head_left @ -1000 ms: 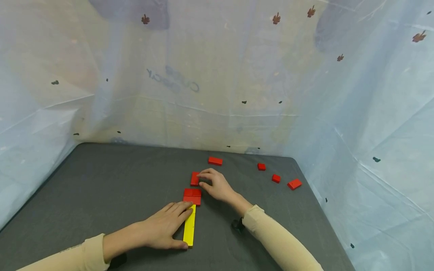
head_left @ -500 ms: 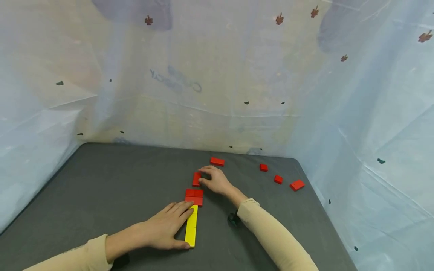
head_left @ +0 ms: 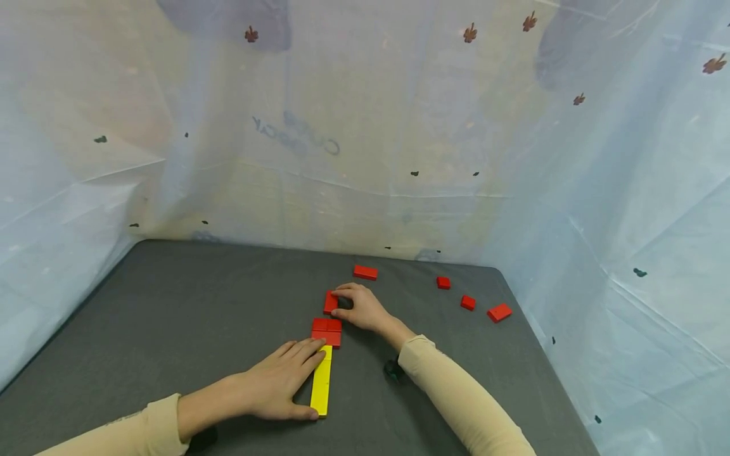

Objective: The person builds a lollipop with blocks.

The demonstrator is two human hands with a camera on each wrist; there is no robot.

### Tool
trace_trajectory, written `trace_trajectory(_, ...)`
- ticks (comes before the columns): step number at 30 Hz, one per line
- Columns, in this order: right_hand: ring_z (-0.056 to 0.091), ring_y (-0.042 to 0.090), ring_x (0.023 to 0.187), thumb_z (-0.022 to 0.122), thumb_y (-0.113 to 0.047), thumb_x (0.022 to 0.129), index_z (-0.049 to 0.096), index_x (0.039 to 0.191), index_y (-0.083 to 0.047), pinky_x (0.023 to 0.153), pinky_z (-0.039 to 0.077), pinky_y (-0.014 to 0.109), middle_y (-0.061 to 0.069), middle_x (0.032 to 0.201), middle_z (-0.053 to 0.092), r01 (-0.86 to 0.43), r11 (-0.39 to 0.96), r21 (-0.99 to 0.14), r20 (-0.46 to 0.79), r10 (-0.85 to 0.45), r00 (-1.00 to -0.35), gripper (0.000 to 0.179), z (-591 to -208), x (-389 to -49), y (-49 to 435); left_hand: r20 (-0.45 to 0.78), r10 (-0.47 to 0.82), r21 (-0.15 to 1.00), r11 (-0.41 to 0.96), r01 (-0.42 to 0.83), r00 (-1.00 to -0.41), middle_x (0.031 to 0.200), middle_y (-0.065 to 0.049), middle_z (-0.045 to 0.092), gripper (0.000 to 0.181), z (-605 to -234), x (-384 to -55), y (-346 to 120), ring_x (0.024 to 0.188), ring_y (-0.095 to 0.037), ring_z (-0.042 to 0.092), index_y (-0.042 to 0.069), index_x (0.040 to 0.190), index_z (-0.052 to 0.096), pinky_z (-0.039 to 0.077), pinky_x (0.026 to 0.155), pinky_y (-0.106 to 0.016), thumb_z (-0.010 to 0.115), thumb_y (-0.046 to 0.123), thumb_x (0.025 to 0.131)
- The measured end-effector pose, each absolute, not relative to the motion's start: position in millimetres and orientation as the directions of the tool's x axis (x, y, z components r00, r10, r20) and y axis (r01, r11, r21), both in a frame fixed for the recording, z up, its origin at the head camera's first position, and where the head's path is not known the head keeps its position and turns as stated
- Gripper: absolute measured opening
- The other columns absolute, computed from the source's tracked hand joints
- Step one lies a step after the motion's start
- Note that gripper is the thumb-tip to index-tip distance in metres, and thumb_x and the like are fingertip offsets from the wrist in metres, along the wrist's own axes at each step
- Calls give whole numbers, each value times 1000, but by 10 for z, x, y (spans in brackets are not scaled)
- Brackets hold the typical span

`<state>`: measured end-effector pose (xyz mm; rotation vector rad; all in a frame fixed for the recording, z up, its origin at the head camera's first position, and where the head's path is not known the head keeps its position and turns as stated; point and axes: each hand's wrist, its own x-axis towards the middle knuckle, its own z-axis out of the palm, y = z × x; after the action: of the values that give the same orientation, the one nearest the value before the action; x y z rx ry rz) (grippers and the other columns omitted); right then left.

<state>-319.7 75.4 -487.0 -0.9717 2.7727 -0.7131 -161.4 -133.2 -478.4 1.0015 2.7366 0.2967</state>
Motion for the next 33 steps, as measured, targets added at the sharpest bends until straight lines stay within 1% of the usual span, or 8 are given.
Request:
trace_trajectory(8, 48, 23, 128, 66, -37, 90, 57, 134, -14, 107, 40, 40, 4, 137, 53, -564, 683, -464, 52, -615, -787, 50, -4871, -3197, 738, -123, 648, 263, 752, 605, -752, 160, -5, 20, 104, -4819, -1620, -1332, 146, -27, 20, 13, 150, 32, 23, 114, -56, 46, 84, 75)
trace_trajectory(16, 50, 21, 126, 65, -38, 90, 59, 133, -14, 106, 42, 39, 4, 135, 54, -565, 647, -511, 78, -620, -781, 49, -4834, -3166, 659, -125, 654, 261, 747, 611, -746, 159, -7, 20, 104, -4790, -1612, -1340, 145, -29, 21, 12, 150, 32, 23, 113, -58, 45, 83, 76)
trace_trajectory(27, 49, 21, 127, 65, -39, 90, 58, 133, -14, 106, 42, 38, 5, 136, 54, -591, 598, -542, 93, -656, -749, 50, -4808, -3097, 460, -154, 651, 255, 753, 607, -743, 161, -6, 16, 104, -4762, -1622, -1345, 147, -28, 18, 12, 151, 29, 23, 114, -57, 43, 84, 77)
trace_trajectory(33, 49, 21, 126, 64, -40, 91, 58, 134, -15, 106, 42, 37, 4, 135, 54, -619, 588, -521, 88, -684, -724, 50, -4828, -3066, 395, -148, 656, 257, 749, 611, -740, 161, -6, 15, 104, -4762, -1617, -1351, 147, -28, 17, 11, 152, 28, 23, 114, -56, 43, 83, 78)
